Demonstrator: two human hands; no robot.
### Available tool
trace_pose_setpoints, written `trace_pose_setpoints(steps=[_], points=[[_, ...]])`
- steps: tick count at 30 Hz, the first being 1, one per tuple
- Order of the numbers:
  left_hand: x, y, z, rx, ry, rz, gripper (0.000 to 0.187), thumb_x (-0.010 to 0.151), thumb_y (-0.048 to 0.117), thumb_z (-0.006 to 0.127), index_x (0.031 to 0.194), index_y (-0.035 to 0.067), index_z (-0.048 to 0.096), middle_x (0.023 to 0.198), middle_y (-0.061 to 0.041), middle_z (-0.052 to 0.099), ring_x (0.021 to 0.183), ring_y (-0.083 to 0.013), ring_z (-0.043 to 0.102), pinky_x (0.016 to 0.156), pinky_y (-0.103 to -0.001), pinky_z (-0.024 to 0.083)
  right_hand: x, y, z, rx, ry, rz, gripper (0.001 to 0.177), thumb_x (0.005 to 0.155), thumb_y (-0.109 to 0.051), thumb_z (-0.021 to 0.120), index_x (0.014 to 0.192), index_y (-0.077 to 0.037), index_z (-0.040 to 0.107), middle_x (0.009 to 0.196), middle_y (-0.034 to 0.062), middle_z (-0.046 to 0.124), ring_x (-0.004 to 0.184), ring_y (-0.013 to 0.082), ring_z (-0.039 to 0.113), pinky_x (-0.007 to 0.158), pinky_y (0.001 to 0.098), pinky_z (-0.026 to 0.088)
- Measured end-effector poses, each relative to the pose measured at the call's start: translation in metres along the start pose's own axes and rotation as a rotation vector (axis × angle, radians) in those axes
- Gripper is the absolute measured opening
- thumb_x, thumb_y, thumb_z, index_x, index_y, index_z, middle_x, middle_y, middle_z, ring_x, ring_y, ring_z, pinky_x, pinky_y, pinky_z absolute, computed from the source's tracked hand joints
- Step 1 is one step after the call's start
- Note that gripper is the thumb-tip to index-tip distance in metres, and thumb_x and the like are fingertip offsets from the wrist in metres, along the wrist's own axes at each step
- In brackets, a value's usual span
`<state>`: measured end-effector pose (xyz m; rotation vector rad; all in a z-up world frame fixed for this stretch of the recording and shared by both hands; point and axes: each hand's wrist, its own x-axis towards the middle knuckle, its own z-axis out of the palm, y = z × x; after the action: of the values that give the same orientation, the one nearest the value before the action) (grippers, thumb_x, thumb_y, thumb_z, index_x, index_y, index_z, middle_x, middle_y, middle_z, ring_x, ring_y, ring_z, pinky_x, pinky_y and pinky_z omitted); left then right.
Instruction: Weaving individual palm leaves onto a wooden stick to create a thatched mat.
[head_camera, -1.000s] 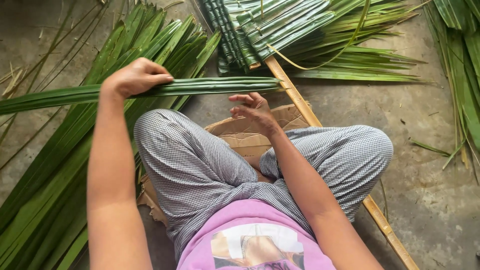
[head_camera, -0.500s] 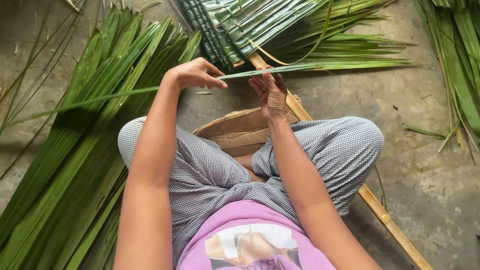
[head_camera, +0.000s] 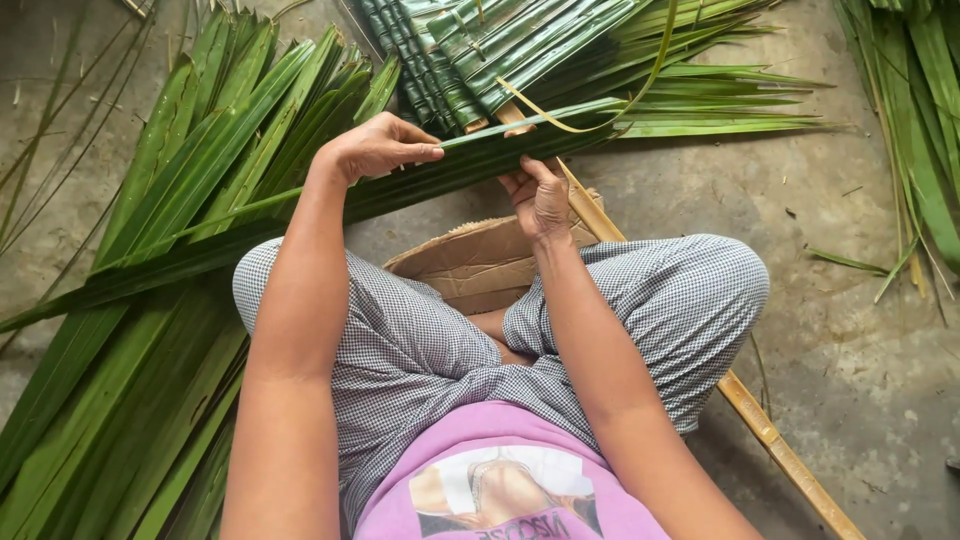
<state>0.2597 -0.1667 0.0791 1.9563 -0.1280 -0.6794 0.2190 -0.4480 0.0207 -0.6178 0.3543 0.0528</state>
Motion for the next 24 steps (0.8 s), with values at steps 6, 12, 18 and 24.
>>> trace_pose_setpoints(steps=[6,12,18,24], points=[[-0.033,0.045,0.01,0.187,0.168,0.089,0.051,0.082,0.048,0.085,0.129,0.037,0.072,0.107,-0.01,0.074,0.106,-0.0305,0.069,0.095,-0.045,0.053,0.02,0.009,-0.031,-0.083,-0.018,0.001,0.019,0.089,0.001,0.075,0.105,-0.009,0.074,0.103,0.0162,0.077,0.094,0.036,0.077,0.09,0.0587,0.064],[-0.028,0.036,0.022,0.233,0.22,0.145,0.045,0.081,0.034,0.084,0.125,0.039,0.074,0.107,-0.011,0.074,0.109,-0.0362,0.067,0.094,-0.048,0.052,0.012,0.004,-0.021,-0.066,0.038,0.023,0.01,0.088,-0.002,0.077,0.095,-0.007,0.071,0.095,0.0169,0.074,0.091,0.0378,0.076,0.086,0.0604,0.065],[-0.023,0.03,0.027,0.231,0.229,0.158,0.045,0.079,0.036,0.085,0.121,0.044,0.075,0.107,-0.004,0.074,0.101,-0.0285,0.067,0.089,-0.044,0.053,0.015,0.003,-0.022,-0.058,0.05,0.032,0.013,0.092,-0.013,0.078,0.098,-0.008,0.068,0.097,0.0167,0.074,0.091,0.0361,0.076,0.082,0.058,0.067],[-0.027,0.029,0.028,0.241,0.239,0.175,0.046,0.077,0.032,0.085,0.122,0.039,0.076,0.105,-0.005,0.074,0.098,-0.0279,0.066,0.089,-0.045,0.052,0.024,0.006,-0.031,-0.063,0.051,0.029,0.014,0.093,-0.014,0.078,0.1,-0.007,0.068,0.097,0.0171,0.074,0.091,0.0356,0.076,0.082,0.0584,0.067]])
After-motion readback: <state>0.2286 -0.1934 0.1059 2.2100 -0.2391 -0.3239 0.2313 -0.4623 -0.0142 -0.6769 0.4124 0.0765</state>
